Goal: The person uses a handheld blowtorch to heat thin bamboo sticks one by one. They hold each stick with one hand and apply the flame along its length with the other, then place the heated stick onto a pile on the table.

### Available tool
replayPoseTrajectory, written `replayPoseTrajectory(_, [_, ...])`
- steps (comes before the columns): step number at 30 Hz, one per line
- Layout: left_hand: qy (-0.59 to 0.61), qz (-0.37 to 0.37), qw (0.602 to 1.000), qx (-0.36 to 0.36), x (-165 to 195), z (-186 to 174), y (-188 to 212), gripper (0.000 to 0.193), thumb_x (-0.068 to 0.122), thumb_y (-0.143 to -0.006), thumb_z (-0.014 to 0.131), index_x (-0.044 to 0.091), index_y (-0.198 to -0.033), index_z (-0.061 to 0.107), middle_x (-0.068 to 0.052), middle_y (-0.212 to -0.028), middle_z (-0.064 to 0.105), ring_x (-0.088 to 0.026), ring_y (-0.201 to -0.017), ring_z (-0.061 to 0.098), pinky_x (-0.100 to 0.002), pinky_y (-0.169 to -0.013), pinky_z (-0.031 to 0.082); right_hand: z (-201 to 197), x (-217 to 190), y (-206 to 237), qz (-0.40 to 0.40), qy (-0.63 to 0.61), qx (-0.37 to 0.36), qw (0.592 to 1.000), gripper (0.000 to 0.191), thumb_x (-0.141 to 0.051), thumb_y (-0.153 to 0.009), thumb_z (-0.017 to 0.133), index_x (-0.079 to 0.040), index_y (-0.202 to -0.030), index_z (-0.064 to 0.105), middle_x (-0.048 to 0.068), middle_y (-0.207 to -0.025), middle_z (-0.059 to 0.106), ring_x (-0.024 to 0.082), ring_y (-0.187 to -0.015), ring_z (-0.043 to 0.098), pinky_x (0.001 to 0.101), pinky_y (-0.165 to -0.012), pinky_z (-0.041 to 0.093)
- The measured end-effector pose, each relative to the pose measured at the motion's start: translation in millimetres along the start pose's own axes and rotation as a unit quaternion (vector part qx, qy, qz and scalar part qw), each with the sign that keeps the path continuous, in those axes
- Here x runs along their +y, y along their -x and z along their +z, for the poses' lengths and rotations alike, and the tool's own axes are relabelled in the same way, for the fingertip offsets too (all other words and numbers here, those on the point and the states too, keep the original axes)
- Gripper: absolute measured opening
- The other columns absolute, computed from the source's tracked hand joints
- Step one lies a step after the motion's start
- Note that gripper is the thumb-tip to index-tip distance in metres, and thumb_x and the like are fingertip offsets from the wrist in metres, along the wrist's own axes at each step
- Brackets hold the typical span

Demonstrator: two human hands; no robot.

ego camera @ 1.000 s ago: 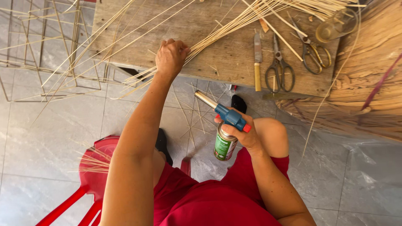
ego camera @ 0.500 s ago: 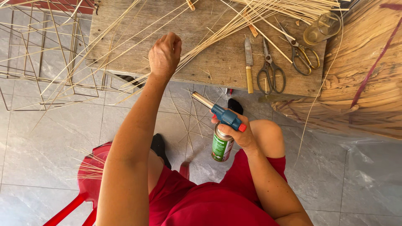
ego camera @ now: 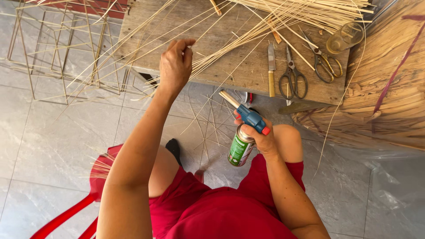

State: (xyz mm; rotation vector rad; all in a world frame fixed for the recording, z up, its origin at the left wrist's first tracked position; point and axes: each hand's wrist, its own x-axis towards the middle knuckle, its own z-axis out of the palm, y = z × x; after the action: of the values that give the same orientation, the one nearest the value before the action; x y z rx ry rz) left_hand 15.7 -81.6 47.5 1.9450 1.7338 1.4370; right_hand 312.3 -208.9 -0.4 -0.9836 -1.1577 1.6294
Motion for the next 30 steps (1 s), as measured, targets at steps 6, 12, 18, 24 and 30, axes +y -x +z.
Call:
replayPoseTrajectory(6, [0.216, -0.265, 0.937, -0.076, 32, -33, 77, 0.016, 0.011, -0.098, 0.066, 0.003, -0.111, 0.071, -0.004, -0.085, 0.075, -0.008, -0.059, 0.068, -0.024, -0.048, 0.049, -1, -16, 25, -0.028, -0.048, -0.007, 0.998, 0.051, -0.010, -0.085, 0.072, 0.008, -0.131, 0.061, 0.020, -0.135, 0.067, 0.026, -0.111, 0.071, 0.0396, -0.098, 0.057])
replayPoseTrajectory(12, [0.268, -0.317, 0.905, -0.096, 101, -42, 175, 0.013, 0.012, -0.099, 0.070, 0.002, -0.106, 0.072, -0.003, -0.077, 0.070, -0.006, -0.059, 0.063, -0.023, -0.051, 0.051, 20, -36, 46, -0.045, -0.043, -0.084, 0.995, 0.065, -0.017, -0.084, 0.071, 0.006, -0.142, 0.055, 0.018, -0.124, 0.069, 0.026, -0.111, 0.073, 0.0385, -0.102, 0.058])
replayPoseTrajectory(18, [0.291, -0.287, 0.903, -0.134, 136, -66, 209, 0.018, 0.009, -0.097, 0.068, 0.002, -0.114, 0.072, 0.000, -0.085, 0.074, -0.005, -0.066, 0.065, -0.022, -0.059, 0.055, 47, -40, 54, -0.047, 0.038, -0.097, 0.993, 0.064, -0.019, -0.088, 0.074, 0.008, -0.143, 0.058, 0.021, -0.118, 0.073, 0.024, -0.105, 0.071, 0.0365, -0.097, 0.057])
replayPoseTrajectory(24, [0.183, -0.300, 0.915, -0.197, 141, -130, 218, 0.019, 0.012, -0.095, 0.071, 0.004, -0.112, 0.076, -0.002, -0.073, 0.072, -0.005, -0.061, 0.058, -0.023, -0.054, 0.050, 37, -68, 52, -0.097, -0.047, -0.062, 0.992, 0.054, -0.021, -0.088, 0.078, 0.008, -0.132, 0.063, 0.020, -0.135, 0.070, 0.027, -0.109, 0.075, 0.0405, -0.096, 0.062])
replayPoseTrajectory(30, [0.203, -0.265, 0.936, -0.115, 143, -146, 226, 0.013, 0.011, -0.101, 0.068, 0.000, -0.104, 0.075, 0.000, -0.072, 0.069, -0.002, -0.065, 0.061, -0.020, -0.057, 0.050, 37, -82, 54, -0.119, -0.024, -0.097, 0.988, 0.050, -0.016, -0.092, 0.078, 0.010, -0.131, 0.061, 0.024, -0.121, 0.068, 0.029, -0.109, 0.075, 0.0418, -0.101, 0.062])
